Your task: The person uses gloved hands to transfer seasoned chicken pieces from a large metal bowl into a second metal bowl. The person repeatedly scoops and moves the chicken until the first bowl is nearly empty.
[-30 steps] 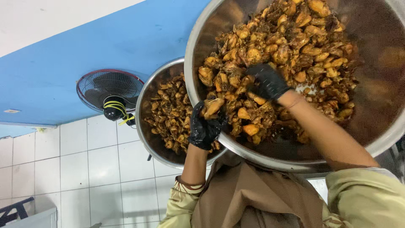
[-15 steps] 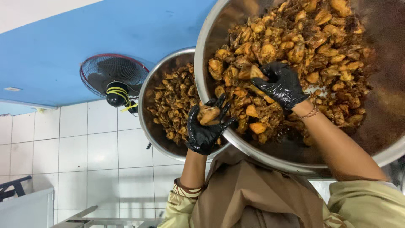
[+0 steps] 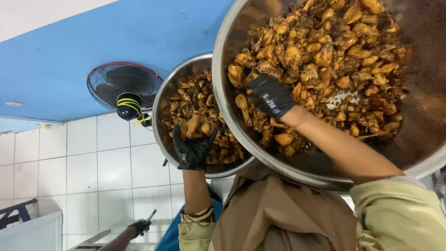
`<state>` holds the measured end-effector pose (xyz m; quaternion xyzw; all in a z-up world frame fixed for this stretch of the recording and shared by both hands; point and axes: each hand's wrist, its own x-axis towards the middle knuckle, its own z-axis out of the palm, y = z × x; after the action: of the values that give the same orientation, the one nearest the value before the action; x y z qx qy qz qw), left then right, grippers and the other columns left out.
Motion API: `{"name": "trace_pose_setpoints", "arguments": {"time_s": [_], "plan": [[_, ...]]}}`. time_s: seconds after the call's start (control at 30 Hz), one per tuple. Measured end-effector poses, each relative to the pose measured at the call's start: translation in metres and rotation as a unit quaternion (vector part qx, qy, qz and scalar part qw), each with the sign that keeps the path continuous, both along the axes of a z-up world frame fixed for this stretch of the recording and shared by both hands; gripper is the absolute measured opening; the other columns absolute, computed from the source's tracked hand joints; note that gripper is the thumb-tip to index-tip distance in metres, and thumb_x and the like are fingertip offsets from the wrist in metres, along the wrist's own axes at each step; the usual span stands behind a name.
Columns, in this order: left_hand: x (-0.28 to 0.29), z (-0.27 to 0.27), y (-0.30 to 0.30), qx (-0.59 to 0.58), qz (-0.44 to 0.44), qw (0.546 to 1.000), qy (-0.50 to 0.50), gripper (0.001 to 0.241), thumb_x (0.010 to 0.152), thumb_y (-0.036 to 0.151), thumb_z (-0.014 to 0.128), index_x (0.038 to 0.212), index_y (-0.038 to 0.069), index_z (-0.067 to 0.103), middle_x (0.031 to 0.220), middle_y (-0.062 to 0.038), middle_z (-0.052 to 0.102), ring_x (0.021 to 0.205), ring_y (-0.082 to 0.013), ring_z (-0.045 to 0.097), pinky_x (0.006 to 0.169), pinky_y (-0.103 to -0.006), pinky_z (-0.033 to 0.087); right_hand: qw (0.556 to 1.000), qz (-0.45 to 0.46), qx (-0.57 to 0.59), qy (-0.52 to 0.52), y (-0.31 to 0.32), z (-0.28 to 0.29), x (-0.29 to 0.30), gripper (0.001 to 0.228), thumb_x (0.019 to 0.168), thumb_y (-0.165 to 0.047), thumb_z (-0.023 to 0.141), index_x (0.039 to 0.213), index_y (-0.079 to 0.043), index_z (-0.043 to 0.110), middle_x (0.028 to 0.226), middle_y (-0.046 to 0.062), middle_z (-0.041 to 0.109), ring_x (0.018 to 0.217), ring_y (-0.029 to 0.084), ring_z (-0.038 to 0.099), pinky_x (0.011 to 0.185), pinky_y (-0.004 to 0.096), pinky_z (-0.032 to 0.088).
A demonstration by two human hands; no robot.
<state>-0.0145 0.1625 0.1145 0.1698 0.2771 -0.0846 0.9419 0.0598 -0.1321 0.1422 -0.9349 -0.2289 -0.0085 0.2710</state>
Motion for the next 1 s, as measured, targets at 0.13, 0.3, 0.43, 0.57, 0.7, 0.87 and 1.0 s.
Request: {"name": "trace_pose_setpoints", "arguments": {"time_s": [0.13, 0.3, 0.43, 0.57, 0.7, 0.87, 1.0], "plan": [[0.011, -0.039, 0.013, 0.07, 0.022, 0.995, 0.062, 0.051, 0.093, 0.047, 0.059, 0.131, 0.015, 0.056, 0.14, -0.014, 0.055, 0.132, -0.038, 0.051, 0.11, -0.0629, 0.042, 0.967, 0.009, -0.189, -0.17, 0.051, -0.061, 0.013, 0.025, 0.09, -0.022, 0.062, 0.109, -0.011, 0.074, 0.113, 0.013, 0.073, 0.111, 0.031, 0.066, 0.113, 0.058, 0.038], [0.013, -0.061, 0.008, 0.115, 0.014, 0.989, -0.091, 0.045, 0.095, 0.031, 0.064, 0.135, 0.012, 0.059, 0.146, -0.012, 0.054, 0.136, -0.0339, 0.051, 0.111, -0.056, 0.046, 0.978, 0.006, -0.176, -0.114, 0.067, -0.094, 0.03, 0.03, 0.088, -0.026, 0.06, 0.115, -0.016, 0.071, 0.105, 0.012, 0.073, 0.099, 0.031, 0.067, 0.109, 0.065, 0.038], [0.01, -0.039, -0.028, 0.151, -0.043, 0.962, -0.224, 0.047, 0.1, 0.023, 0.066, 0.142, 0.005, 0.057, 0.145, -0.019, 0.054, 0.134, -0.0338, 0.053, 0.114, -0.0462, 0.049, 0.839, -0.147, 0.302, 0.428, 0.052, -0.06, 0.022, 0.03, 0.103, -0.028, 0.067, 0.105, 0.001, 0.069, 0.097, 0.025, 0.07, 0.087, 0.036, 0.063, 0.08, 0.051, 0.054], [0.026, -0.008, -0.085, 0.327, -0.129, 0.914, -0.202, 0.052, 0.099, 0.025, 0.066, 0.145, 0.006, 0.055, 0.143, -0.014, 0.06, 0.131, -0.0266, 0.057, 0.113, -0.0389, 0.047, 0.958, -0.026, 0.282, 0.051, 0.026, -0.003, -0.001, 0.028, 0.088, -0.021, 0.078, 0.107, -0.004, 0.067, 0.098, 0.018, 0.069, 0.086, 0.03, 0.065, 0.074, 0.041, 0.056], [0.028, 0.009, -0.121, 0.212, -0.213, 0.938, -0.174, 0.054, 0.093, 0.027, 0.064, 0.145, 0.017, 0.05, 0.136, -0.001, 0.065, 0.123, -0.019, 0.063, 0.102, -0.039, 0.054, 0.943, 0.077, 0.318, -0.063, -0.009, 0.024, -0.006, 0.036, 0.092, -0.02, 0.076, 0.124, -0.005, 0.068, 0.123, 0.014, 0.072, 0.112, 0.027, 0.071, 0.095, 0.036, 0.061], [0.021, 0.0, -0.123, 0.064, -0.236, 0.967, -0.071, 0.057, 0.093, 0.015, 0.073, 0.147, 0.015, 0.054, 0.122, -0.002, 0.067, 0.102, -0.0187, 0.063, 0.082, -0.0351, 0.056, 0.862, -0.112, 0.486, 0.091, -0.11, -0.015, 0.051, 0.024, 0.104, -0.015, 0.075, 0.126, -0.008, 0.068, 0.135, 0.014, 0.067, 0.121, 0.023, 0.066, 0.106, 0.034, 0.059], [0.017, -0.012, -0.117, 0.003, -0.22, 0.972, -0.085, 0.047, 0.095, 0.01, 0.074, 0.14, 0.01, 0.059, 0.115, -0.005, 0.067, 0.099, -0.02, 0.065, 0.085, -0.035, 0.058, 0.935, -0.352, -0.014, 0.028, -0.173, -0.077, 0.055, 0.054, 0.089, -0.016, 0.081, 0.137, -0.006, 0.06, 0.142, 0.023, 0.054, 0.121, 0.034, 0.057, 0.093, 0.049, 0.053]]}}
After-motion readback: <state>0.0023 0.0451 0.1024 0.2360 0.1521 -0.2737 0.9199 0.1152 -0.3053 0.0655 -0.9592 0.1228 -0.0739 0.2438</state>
